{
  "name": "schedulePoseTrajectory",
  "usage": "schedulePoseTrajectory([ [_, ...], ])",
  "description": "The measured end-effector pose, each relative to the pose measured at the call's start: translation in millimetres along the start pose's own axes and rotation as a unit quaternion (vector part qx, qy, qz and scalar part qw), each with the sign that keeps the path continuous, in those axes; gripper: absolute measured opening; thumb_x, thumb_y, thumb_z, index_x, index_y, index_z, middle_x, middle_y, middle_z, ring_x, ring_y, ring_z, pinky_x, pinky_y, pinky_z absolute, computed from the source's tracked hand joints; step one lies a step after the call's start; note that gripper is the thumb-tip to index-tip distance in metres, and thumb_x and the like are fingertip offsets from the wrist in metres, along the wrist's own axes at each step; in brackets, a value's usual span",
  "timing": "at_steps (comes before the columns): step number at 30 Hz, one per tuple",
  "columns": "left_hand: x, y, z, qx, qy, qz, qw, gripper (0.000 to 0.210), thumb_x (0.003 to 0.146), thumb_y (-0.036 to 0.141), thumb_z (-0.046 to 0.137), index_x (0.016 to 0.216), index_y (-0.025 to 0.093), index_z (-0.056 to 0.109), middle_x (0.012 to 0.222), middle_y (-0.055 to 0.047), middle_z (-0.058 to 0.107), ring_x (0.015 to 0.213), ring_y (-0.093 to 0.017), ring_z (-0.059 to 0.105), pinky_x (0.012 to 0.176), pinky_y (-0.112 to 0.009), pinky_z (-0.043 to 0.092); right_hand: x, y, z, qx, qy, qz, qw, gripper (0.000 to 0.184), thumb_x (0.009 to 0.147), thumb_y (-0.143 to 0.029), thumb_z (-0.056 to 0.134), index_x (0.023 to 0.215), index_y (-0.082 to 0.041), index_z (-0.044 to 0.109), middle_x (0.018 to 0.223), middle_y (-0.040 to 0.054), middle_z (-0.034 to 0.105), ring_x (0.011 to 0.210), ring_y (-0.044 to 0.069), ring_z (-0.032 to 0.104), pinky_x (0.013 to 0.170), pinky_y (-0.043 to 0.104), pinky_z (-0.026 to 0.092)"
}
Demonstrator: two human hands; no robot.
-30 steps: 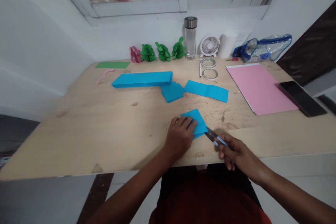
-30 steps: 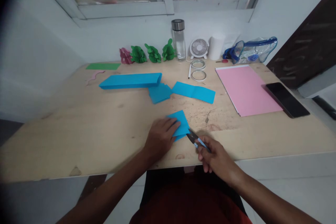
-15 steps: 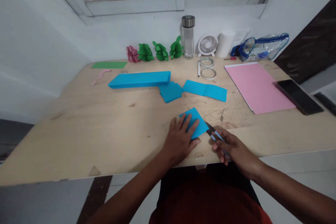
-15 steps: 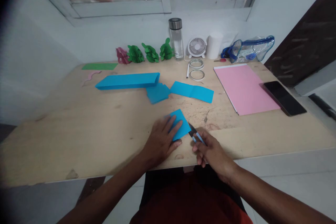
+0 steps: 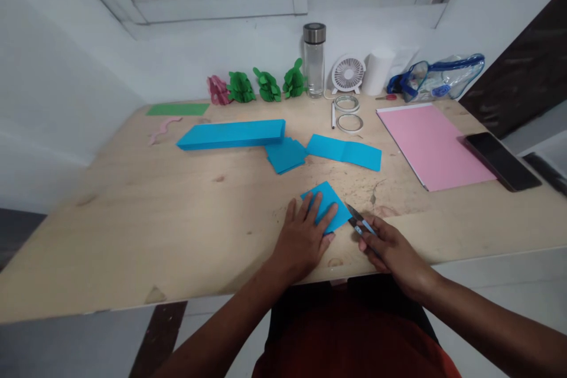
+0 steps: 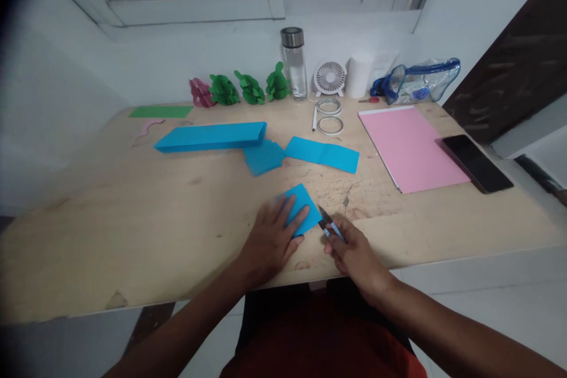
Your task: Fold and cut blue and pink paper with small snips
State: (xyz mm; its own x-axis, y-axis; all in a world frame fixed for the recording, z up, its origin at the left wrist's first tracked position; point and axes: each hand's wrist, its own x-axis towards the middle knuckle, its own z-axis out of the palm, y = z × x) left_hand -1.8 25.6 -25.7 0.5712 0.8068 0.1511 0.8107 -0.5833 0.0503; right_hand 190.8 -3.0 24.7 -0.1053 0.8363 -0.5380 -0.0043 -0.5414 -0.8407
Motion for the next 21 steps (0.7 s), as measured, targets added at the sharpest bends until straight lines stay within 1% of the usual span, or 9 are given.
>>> schedulePoseTrajectory([
  [5,-0.1,-0.3,-1.5,-0.002,-0.006,0.007,1.0,0.064,0.088,0.054,0.045,0.144,0.026,0.031,0.148,-0.015,0.034,0.135,-0.037,0.029,0.105,-0.057,0.022,0.5,-0.7,0.6,-0.015,0.006,0.002,1.0,0.026,0.077,-0.044,0.058,0.081,-0.021,0.045,0.06,-0.0078,0.046,0.037,0.002,0.027,0.038,0.021,0.014],
  [8,-0.3,-0.4,-1.9,-0.01,-0.006,0.011,1.0,0.068,0.086,0.057,0.046,0.144,0.025,0.032,0.148,-0.017,0.033,0.135,-0.038,0.027,0.105,-0.058,0.023,0.6,0.7,-0.3,-0.027,0.012,0.011,0.999,0.025,0.08,-0.044,0.056,0.083,-0.021,0.045,0.061,-0.0074,0.045,0.039,0.003,0.027,0.039,0.021,0.015],
  [10,-0.2,-0.3,-1.9,-0.015,-0.005,0.011,1.0,0.068,0.085,0.057,0.047,0.143,0.025,0.033,0.148,-0.017,0.032,0.135,-0.038,0.027,0.104,-0.059,0.024,0.9,2.4,-1.2,-0.044,0.021,0.008,0.999,0.024,0.082,-0.044,0.054,0.084,-0.021,0.046,0.063,-0.0066,0.045,0.042,0.005,0.029,0.041,0.022,0.018],
  [12,-0.1,-0.4,-1.6,-0.019,-0.004,0.01,1.0,0.066,0.086,0.057,0.047,0.143,0.026,0.033,0.148,-0.017,0.033,0.135,-0.039,0.027,0.103,-0.059,0.024,1.4,3.9,-2.2,-0.077,0.03,-0.004,0.997,0.023,0.084,-0.043,0.053,0.081,-0.021,0.048,0.062,-0.0058,0.043,0.046,0.007,0.031,0.044,0.023,0.022],
  [14,-0.1,-0.4,-1.3,-0.02,-0.001,0.009,1.0,0.066,0.085,0.057,0.047,0.142,0.026,0.034,0.147,-0.017,0.033,0.135,-0.038,0.028,0.104,-0.06,0.024,2.0,4.8,-3.0,-0.11,0.035,-0.021,0.993,0.025,0.085,-0.043,0.051,0.074,-0.021,0.047,0.059,-0.0055,0.04,0.048,0.008,0.032,0.046,0.023,0.023],
  [16,-0.1,-0.6,-1.3,-0.022,0.003,0.009,1.0,0.065,0.085,0.056,0.048,0.142,0.026,0.036,0.147,-0.016,0.034,0.135,-0.038,0.028,0.104,-0.059,0.023,2.1,5.2,-3.7,-0.122,0.036,-0.027,0.991,0.027,0.085,-0.043,0.051,0.07,-0.021,0.045,0.057,-0.0056,0.038,0.049,0.009,0.031,0.046,0.024,0.023],
  [21,0.3,-0.8,-3.3,-0.029,0.0,0.009,1.0,0.064,0.086,0.056,0.047,0.141,0.026,0.036,0.147,-0.016,0.034,0.134,-0.039,0.029,0.104,-0.06,0.024,1.2,4.5,-2.3,-0.128,0.055,-0.025,0.99,0.029,0.087,-0.045,0.048,0.071,-0.021,0.045,0.058,-0.0055,0.037,0.049,0.009,0.03,0.046,0.025,0.022],
])
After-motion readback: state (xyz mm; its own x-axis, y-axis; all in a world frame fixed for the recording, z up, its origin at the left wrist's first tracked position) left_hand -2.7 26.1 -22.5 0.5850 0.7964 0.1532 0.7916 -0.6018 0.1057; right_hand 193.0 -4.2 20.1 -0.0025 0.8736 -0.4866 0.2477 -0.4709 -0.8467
